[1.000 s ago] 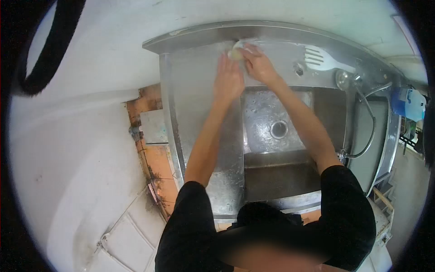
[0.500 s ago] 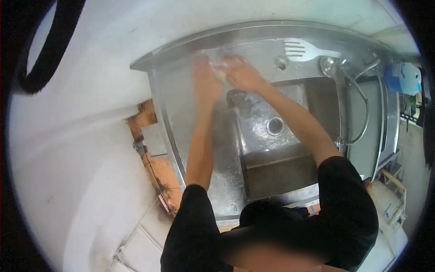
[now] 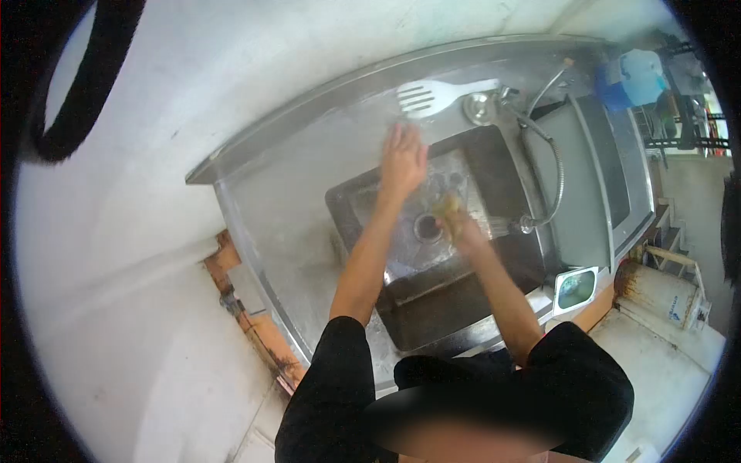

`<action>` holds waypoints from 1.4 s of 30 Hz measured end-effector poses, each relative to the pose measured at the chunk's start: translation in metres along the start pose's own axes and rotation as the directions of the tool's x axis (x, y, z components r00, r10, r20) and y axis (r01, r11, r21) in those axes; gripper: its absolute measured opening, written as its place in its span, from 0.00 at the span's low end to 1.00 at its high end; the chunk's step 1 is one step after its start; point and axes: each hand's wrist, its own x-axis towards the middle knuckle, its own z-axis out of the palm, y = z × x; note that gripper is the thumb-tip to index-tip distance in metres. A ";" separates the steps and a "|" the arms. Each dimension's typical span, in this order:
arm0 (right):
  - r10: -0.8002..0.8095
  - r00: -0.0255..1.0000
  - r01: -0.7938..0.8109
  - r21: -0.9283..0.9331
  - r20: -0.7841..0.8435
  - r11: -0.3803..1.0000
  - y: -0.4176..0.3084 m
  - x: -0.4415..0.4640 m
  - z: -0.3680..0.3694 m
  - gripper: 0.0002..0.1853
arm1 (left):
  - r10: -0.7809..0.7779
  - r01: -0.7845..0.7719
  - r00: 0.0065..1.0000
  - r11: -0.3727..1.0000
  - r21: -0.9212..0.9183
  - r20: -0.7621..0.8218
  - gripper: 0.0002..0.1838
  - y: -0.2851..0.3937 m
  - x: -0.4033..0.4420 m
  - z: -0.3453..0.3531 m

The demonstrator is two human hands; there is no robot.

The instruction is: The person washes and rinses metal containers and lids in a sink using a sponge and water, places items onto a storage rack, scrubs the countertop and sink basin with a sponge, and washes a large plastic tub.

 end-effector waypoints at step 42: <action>-0.173 0.981 0.177 0.759 -0.086 0.627 -0.020 0.003 -0.132 0.12 | -0.542 0.702 0.674 0.683 -0.204 0.502 0.20 0.098 -0.200 0.111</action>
